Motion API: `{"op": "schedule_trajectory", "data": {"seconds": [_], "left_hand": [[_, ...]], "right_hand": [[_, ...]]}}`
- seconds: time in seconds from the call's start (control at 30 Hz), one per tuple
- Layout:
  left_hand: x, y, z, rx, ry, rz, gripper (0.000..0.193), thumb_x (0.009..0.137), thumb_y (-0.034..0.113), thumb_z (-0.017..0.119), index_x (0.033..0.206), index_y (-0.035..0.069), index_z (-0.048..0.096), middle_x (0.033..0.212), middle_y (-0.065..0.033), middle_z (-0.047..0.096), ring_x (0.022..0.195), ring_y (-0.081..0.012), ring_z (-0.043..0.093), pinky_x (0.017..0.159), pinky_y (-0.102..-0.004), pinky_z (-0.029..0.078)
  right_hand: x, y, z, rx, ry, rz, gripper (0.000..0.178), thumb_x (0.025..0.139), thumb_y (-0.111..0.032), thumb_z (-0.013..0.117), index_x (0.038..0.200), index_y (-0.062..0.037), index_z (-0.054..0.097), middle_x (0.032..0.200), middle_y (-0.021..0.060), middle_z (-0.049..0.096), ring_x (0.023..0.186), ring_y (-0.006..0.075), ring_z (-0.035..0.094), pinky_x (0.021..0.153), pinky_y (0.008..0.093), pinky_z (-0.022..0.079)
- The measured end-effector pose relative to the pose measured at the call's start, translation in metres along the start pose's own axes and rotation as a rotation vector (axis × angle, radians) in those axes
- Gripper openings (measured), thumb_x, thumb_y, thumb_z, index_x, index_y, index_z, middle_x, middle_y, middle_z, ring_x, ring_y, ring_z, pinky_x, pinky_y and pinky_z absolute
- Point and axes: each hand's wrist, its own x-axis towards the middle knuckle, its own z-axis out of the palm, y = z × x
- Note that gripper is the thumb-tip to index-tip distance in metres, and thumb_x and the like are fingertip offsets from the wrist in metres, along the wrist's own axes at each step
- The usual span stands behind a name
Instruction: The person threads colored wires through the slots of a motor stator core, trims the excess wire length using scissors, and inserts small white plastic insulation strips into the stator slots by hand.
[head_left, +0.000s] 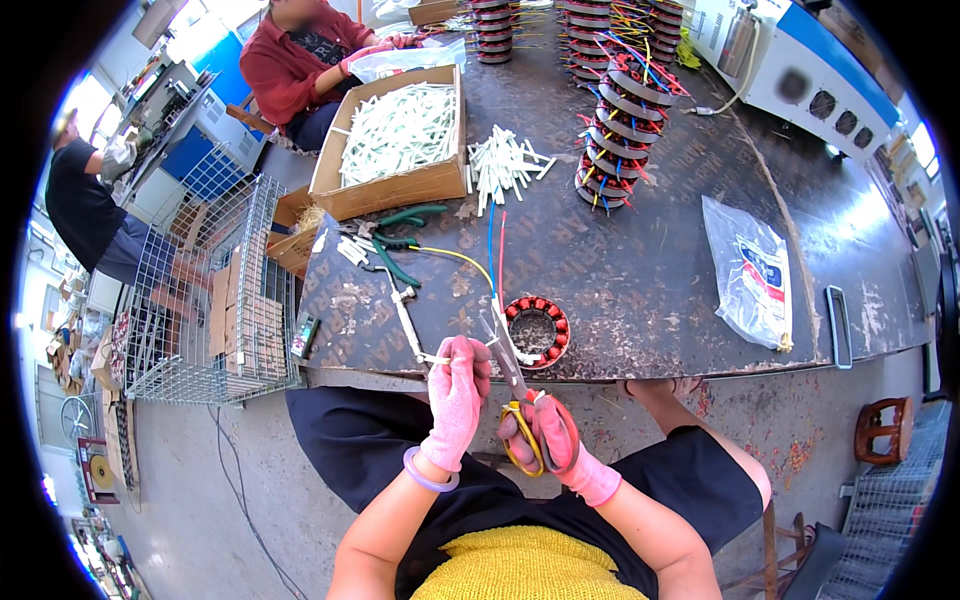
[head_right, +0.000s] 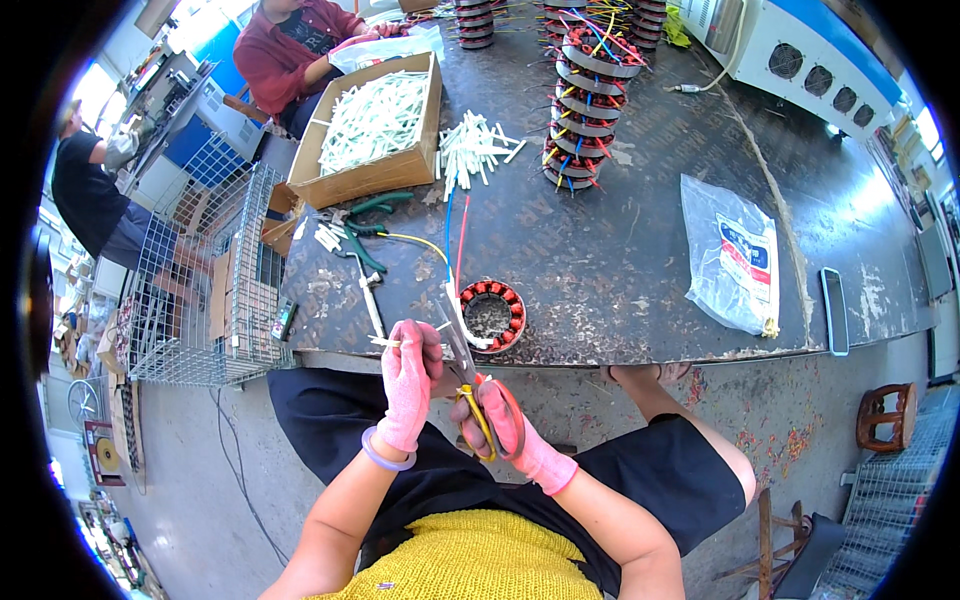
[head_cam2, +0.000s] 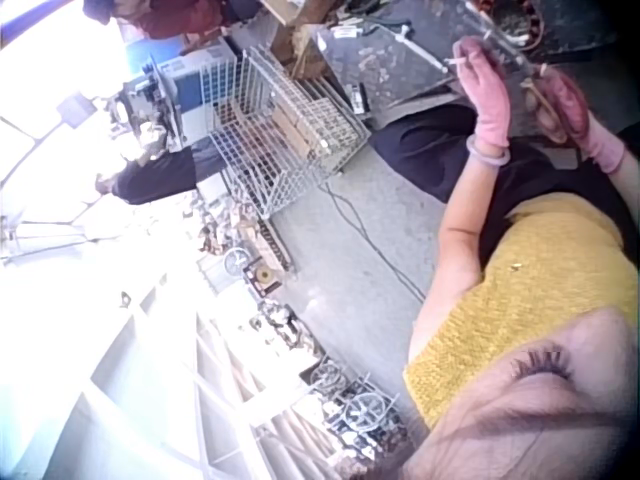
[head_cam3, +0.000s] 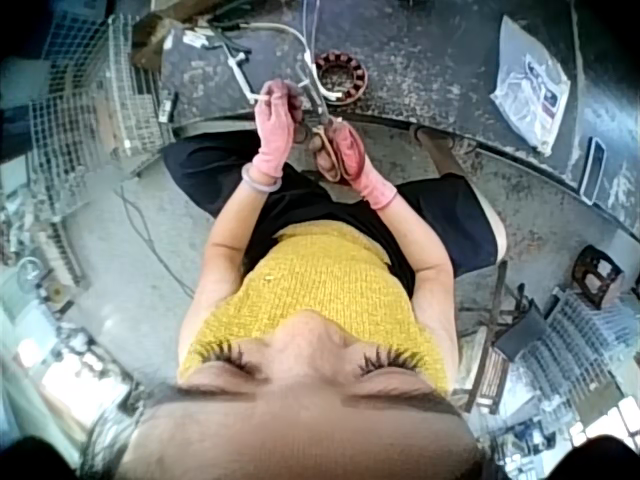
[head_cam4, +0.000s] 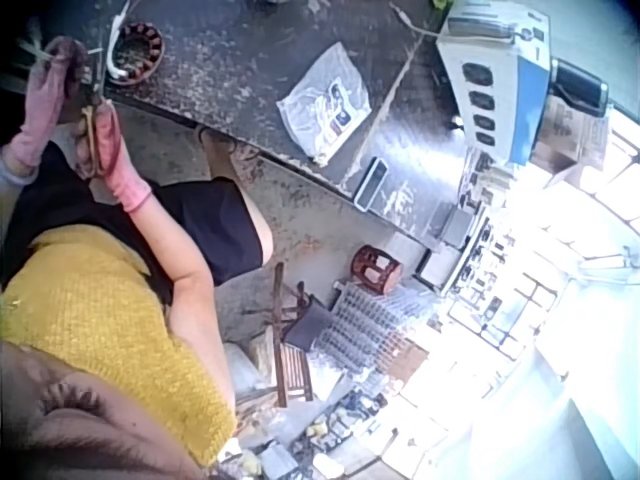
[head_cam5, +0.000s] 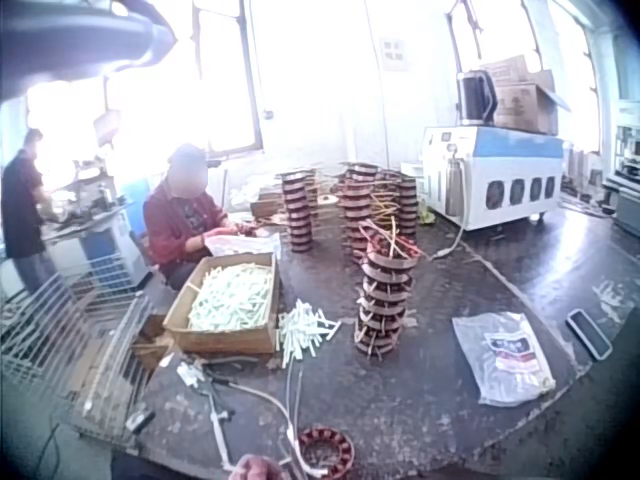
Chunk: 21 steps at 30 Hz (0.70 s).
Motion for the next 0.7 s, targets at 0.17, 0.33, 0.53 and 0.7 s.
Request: {"op": "schedule_trajectory", "data": {"seconds": [0.17, 0.33, 0.53, 0.7], "left_hand": [[-0.002, 0.004, -0.002, 0.0, 0.008, 0.0, 0.029, 0.103, 0.037, 0.048, 0.089, 0.013, 0.057, 0.068, 0.0061, 0.05, 0.053, -0.0013, 0.04, 0.047, -0.0175, 0.029], [0.003, 0.002, -0.01, 0.011, 0.089, 0.049, 0.037, 0.104, 0.041, 0.045, 0.089, 0.01, 0.059, 0.062, 0.0052, 0.048, 0.047, -0.0025, 0.038, 0.044, -0.0187, 0.026], [-0.006, 0.008, -0.012, 0.251, 0.005, 0.308, 0.047, 0.104, 0.049, 0.038, 0.1, 0.007, 0.059, 0.065, 0.0056, 0.048, 0.052, -0.0023, 0.039, 0.046, -0.019, 0.028], [-0.015, -0.006, -0.04, 0.215, -0.181, 0.26, 0.046, 0.105, 0.044, 0.038, 0.103, 0.002, 0.057, 0.074, -0.0044, 0.058, 0.043, -0.0058, 0.041, 0.043, -0.0198, 0.031]], "right_hand": [[-0.004, 0.002, 0.001, 0.022, 0.062, 0.071, 0.06, 0.089, -0.067, 0.054, 0.112, -0.0122, 0.05, 0.08, -0.0059, 0.053, 0.051, 0.0005, 0.039, 0.046, 0.0175, 0.028], [-0.014, -0.006, 0.012, -0.076, 0.127, 0.034, 0.059, 0.09, -0.066, 0.054, 0.111, -0.0108, 0.054, 0.077, -0.0062, 0.052, 0.055, 0.0003, 0.04, 0.049, 0.0164, 0.028], [-0.087, -0.076, -0.004, -0.474, 0.209, 0.008, 0.032, 0.097, -0.036, 0.056, 0.091, -0.0057, 0.062, 0.063, -0.005, 0.049, 0.051, 0.0041, 0.04, 0.047, 0.0221, 0.032], [-0.18, -0.165, -0.075, -1.211, 1.14, -0.308, 0.026, 0.087, -0.03, 0.071, 0.086, -0.0053, 0.063, 0.068, 0.0121, 0.064, 0.059, 0.022, 0.063, 0.058, 0.0356, 0.049]]}}
